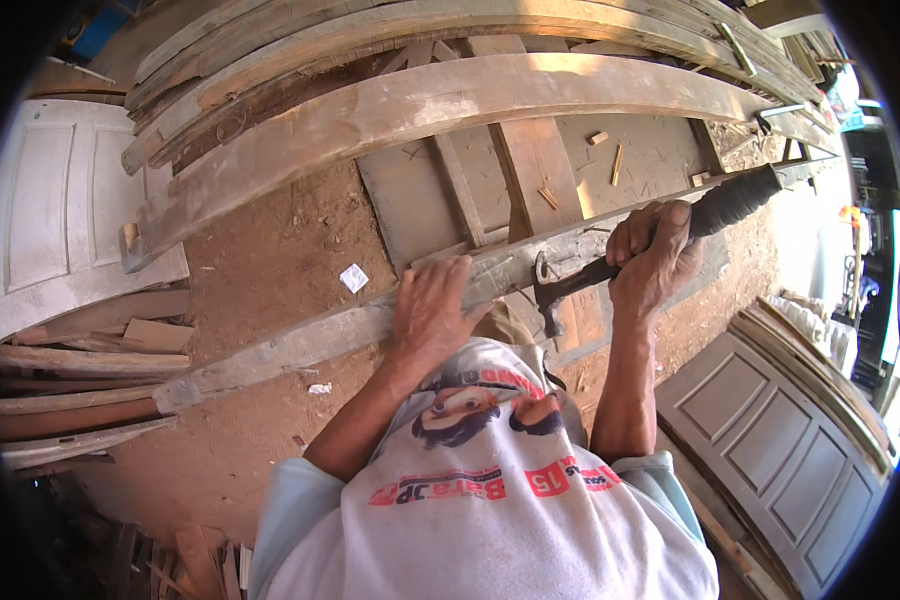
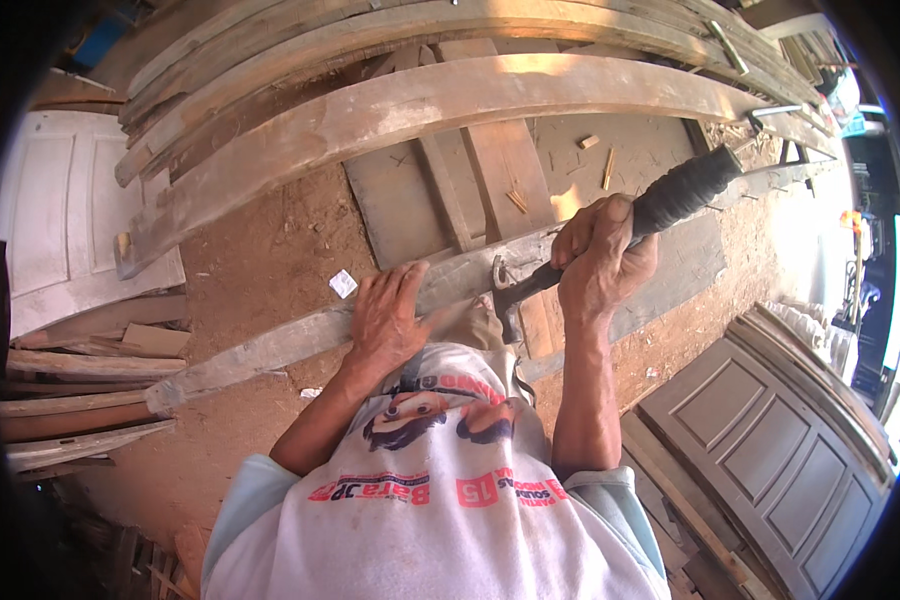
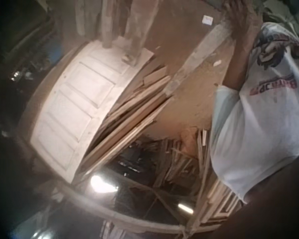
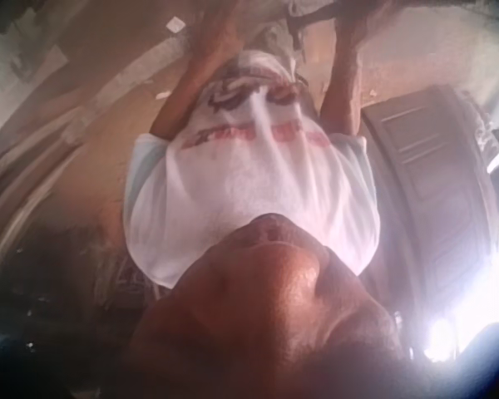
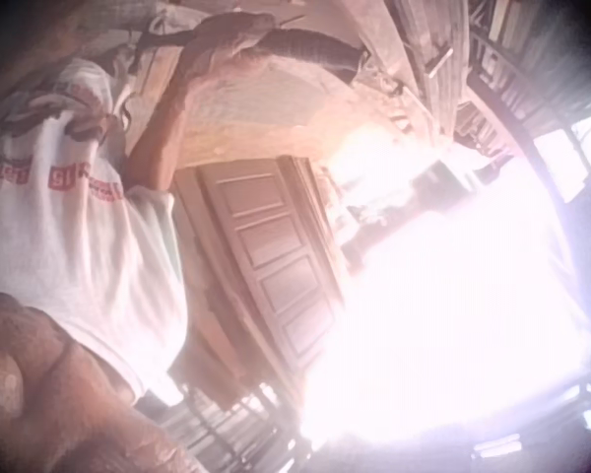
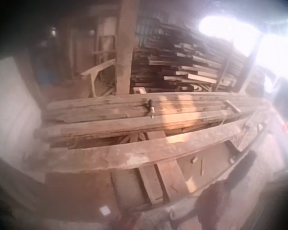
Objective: The person uses a hammer to repeatedly strike and pry off sections of a long, curved wooden plank. They hold the plank with one hand while striking it with the other, removing splinters and loose pieces. The person continues this process along the length of the plank.
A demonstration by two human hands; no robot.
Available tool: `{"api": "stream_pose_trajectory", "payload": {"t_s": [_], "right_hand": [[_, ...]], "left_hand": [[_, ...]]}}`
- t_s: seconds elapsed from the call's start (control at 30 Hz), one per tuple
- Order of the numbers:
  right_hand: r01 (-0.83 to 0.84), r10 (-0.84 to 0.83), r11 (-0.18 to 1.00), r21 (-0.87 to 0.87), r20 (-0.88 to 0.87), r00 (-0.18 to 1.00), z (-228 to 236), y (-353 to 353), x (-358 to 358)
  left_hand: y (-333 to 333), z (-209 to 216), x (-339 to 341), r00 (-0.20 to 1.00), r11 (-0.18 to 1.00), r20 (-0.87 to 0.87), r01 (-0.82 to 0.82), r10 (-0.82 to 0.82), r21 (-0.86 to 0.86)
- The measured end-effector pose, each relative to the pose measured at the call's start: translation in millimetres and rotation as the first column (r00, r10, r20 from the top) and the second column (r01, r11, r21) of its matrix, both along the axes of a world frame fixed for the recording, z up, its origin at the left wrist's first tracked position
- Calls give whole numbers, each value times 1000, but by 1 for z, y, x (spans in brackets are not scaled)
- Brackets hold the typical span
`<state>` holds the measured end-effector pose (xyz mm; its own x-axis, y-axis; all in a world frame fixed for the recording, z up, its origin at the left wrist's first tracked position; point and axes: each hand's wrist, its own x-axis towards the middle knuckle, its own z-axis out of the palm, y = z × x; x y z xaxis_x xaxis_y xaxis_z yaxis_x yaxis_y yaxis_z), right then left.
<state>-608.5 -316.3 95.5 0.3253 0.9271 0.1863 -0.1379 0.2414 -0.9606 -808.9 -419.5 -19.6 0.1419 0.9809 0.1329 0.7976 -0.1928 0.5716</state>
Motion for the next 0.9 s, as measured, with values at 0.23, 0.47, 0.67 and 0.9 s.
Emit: {"api": "stream_pose_trajectory", "payload": {"t_s": [0.23,0.47,0.67,0.9], "right_hand": [[-231,175,973,14,607,775,-14,-46,-50],[-181,320,938,-295,537,780,41,4,-41],[-100,312,897,-431,456,833,41,30,12],[-120,326,935,-335,673,664,-11,71,-1]], "left_hand": [[0,3,-1,997,997,-18,71,-72,-36],[1,-8,-6,998,998,1,68,-68,18],[1,1,4,992,998,-123,-4,-5,-66],[1,-2,5,998,997,-64,-21,16,-77]]}}
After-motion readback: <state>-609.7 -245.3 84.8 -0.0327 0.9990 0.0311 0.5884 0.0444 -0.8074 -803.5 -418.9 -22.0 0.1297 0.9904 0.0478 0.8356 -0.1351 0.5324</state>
